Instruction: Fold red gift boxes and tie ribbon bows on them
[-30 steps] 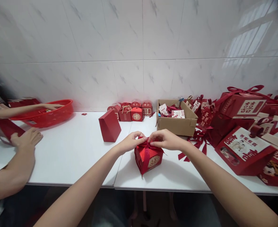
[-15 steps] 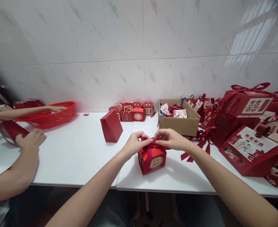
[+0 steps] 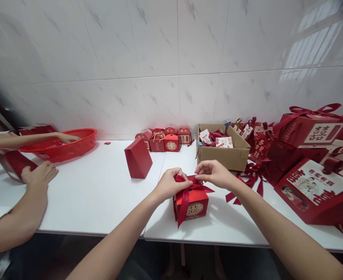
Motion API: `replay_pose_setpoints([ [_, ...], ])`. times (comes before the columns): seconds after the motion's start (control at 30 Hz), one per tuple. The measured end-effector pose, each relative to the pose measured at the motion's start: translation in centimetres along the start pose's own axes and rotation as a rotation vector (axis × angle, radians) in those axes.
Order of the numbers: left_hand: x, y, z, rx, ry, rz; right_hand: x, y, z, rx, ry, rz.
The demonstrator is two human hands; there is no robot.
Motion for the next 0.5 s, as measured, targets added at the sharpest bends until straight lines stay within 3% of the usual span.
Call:
replay_pose_setpoints([
  [0.27,0.0,0.2,0.4,-0.029,-0.045,0.030,0.0,0.8,-0.9,0.064,0.116,0.047],
  [0.5,-0.1,-0.3,0.5,-0.049,0.008,-0.041,-0.5,0.5,-1.4,0.086,0.290,0.020],
])
Point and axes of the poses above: each hand's wrist, its own x-axis towards the middle knuckle, its own z-axis out of the palm, y = z × x, the point moved 8 cm from there along x, towards the middle knuckle, and after that the axes turned 1 degree about -z, right-handed, at the moved point
